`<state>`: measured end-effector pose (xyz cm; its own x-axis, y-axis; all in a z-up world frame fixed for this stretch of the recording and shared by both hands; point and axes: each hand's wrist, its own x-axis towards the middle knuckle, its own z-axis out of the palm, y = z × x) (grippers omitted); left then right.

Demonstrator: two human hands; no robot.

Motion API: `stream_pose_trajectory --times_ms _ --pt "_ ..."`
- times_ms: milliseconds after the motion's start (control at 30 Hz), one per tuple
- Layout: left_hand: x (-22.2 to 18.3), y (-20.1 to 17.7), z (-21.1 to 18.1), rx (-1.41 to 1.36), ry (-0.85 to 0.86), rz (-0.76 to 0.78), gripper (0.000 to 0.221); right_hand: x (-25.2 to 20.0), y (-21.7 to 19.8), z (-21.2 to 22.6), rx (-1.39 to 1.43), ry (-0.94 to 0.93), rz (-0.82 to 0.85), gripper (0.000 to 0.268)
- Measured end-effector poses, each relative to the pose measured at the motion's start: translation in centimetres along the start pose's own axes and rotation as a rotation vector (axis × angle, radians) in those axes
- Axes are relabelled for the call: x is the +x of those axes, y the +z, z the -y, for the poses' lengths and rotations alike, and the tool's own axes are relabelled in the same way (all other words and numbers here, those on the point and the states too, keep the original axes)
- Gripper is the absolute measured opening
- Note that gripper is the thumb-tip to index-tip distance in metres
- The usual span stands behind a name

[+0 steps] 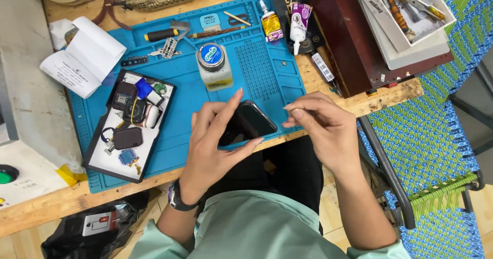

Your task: Repairing a smartphone by applying rubber bands and using a screwdriver at a workbench.

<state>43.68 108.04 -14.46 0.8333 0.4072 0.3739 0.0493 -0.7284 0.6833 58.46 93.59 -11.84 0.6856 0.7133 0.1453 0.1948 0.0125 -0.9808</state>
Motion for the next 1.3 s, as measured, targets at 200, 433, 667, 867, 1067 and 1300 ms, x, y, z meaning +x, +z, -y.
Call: stream_pose_trajectory --times_ms 200,433,667,867,1067,1300 --pt "-1.3 1.0 0.9 0.052 0.147 -0.158 0.064 -0.8 0.8 2.9 -0.074 -0.065 0.027 0.011" --pt "-1.5 1.1 0.9 0.143 0.259 -0.174 0.049 -1.9 1.8 4.9 -0.155 -0.079 -0.076 0.022" --pt "-1.5 1.1 0.9 0.160 0.281 -0.165 0.046 -2.5 2.4 5.2 -0.326 -0.117 -0.082 0.024" --pt "-1.4 1.1 0.8 0.173 0.286 -0.182 0.044 -2.8 2.3 4.5 -0.072 -0.084 -0.046 0.036" --pt "-1.5 1.0 0.7 0.182 0.287 -0.160 0.043 -2.8 2.2 4.8 -0.096 -0.101 -0.030 0.039" --pt "-1.6 1.2 0.7 0.194 0.284 -0.154 0.040 -2.8 2.2 5.7 -0.442 -0.059 -0.030 0.018"
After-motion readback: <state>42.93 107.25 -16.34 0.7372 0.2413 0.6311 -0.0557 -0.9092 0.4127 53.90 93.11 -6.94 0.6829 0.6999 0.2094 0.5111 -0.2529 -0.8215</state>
